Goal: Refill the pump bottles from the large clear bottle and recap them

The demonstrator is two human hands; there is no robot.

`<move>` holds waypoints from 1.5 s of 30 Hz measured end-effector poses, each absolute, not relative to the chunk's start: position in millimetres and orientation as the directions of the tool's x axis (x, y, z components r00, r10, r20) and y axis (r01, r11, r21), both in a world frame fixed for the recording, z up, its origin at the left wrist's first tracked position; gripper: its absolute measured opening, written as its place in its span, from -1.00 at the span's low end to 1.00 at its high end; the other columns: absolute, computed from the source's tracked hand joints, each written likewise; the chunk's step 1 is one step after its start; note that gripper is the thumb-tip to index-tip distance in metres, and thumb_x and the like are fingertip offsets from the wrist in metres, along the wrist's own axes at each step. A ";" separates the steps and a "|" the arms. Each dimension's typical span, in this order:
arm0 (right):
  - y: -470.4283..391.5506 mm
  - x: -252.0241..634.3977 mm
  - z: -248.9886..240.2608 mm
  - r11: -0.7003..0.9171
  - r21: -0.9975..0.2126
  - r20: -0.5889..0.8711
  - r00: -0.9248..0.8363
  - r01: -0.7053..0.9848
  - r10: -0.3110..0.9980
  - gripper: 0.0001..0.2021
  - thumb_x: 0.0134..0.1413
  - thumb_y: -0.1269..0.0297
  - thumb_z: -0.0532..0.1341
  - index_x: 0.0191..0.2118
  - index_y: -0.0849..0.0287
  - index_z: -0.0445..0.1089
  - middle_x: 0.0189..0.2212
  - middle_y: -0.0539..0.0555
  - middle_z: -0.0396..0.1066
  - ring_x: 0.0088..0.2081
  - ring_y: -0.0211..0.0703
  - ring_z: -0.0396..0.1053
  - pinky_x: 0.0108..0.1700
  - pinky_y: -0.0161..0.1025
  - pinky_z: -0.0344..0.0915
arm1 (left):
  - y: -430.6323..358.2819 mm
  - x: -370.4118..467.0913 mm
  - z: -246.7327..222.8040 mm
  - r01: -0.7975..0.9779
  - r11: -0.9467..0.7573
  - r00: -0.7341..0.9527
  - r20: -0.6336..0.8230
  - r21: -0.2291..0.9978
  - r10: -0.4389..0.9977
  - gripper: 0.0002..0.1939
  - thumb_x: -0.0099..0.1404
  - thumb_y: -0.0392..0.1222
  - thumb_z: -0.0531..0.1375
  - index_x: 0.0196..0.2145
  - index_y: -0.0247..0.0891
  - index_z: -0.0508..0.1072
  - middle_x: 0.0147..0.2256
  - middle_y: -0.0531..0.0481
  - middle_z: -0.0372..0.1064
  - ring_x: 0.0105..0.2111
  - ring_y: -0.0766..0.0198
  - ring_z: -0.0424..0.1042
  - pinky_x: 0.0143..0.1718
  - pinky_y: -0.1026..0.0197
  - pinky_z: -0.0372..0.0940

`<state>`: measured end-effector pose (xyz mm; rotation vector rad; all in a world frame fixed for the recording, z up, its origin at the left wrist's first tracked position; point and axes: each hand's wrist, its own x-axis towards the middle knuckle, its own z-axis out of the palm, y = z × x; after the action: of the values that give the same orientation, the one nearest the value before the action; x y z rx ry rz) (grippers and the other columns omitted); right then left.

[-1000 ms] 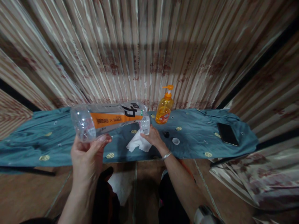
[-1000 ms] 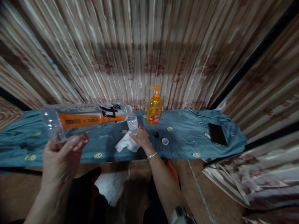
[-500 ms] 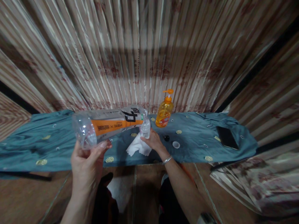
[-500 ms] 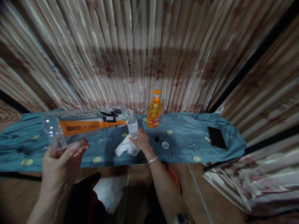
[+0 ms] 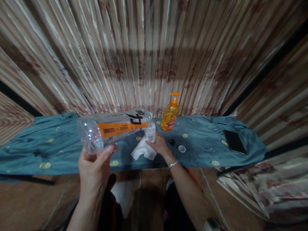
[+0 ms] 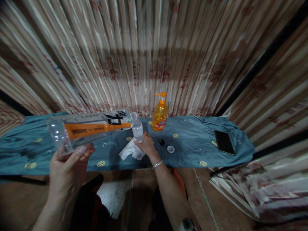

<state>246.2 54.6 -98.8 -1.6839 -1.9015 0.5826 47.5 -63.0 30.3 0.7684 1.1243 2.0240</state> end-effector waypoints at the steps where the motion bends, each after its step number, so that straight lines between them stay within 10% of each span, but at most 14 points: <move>1: 54.0 246.2 -97.9 0.128 -0.635 0.102 -0.082 0.761 0.991 -0.48 0.24 0.25 0.47 0.24 0.27 0.40 0.19 0.36 0.60 0.24 0.15 0.58 0.25 -0.12 0.42 | -62.2 47.0 29.3 -0.277 -0.390 -0.587 0.166 0.878 0.792 -0.52 -0.27 -0.28 0.59 -0.32 -0.21 0.59 -0.50 0.14 0.57 -0.51 0.31 0.54 -0.41 0.30 0.52; 16: 50.4 245.0 -88.9 0.095 -0.612 0.074 -0.062 0.785 0.995 -0.51 0.26 0.21 0.46 0.21 0.30 0.43 0.14 0.36 0.62 0.20 0.17 0.60 0.19 -0.15 0.45 | -58.2 52.8 32.3 -0.291 -0.440 -0.504 0.255 0.850 0.825 -0.48 -0.16 -0.05 0.67 -0.24 -0.06 0.61 -0.22 0.05 0.61 -0.04 0.04 0.62 0.07 -0.12 0.61; 45: 50.9 247.4 -86.2 0.088 -0.584 0.058 -0.066 0.807 0.996 -0.49 0.28 0.17 0.46 0.22 0.29 0.41 0.15 0.37 0.61 0.19 0.17 0.60 0.16 -0.16 0.43 | -52.5 51.3 46.2 -0.326 -0.445 -0.492 0.252 0.834 0.833 -0.43 -0.25 -0.20 0.66 -0.26 -0.20 0.57 -0.11 -0.10 0.65 -0.15 0.02 0.65 -0.03 -0.16 0.64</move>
<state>247.4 50.9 -86.2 -1.7697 -1.9272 0.5655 51.3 -52.5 46.2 0.8712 0.9554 1.9969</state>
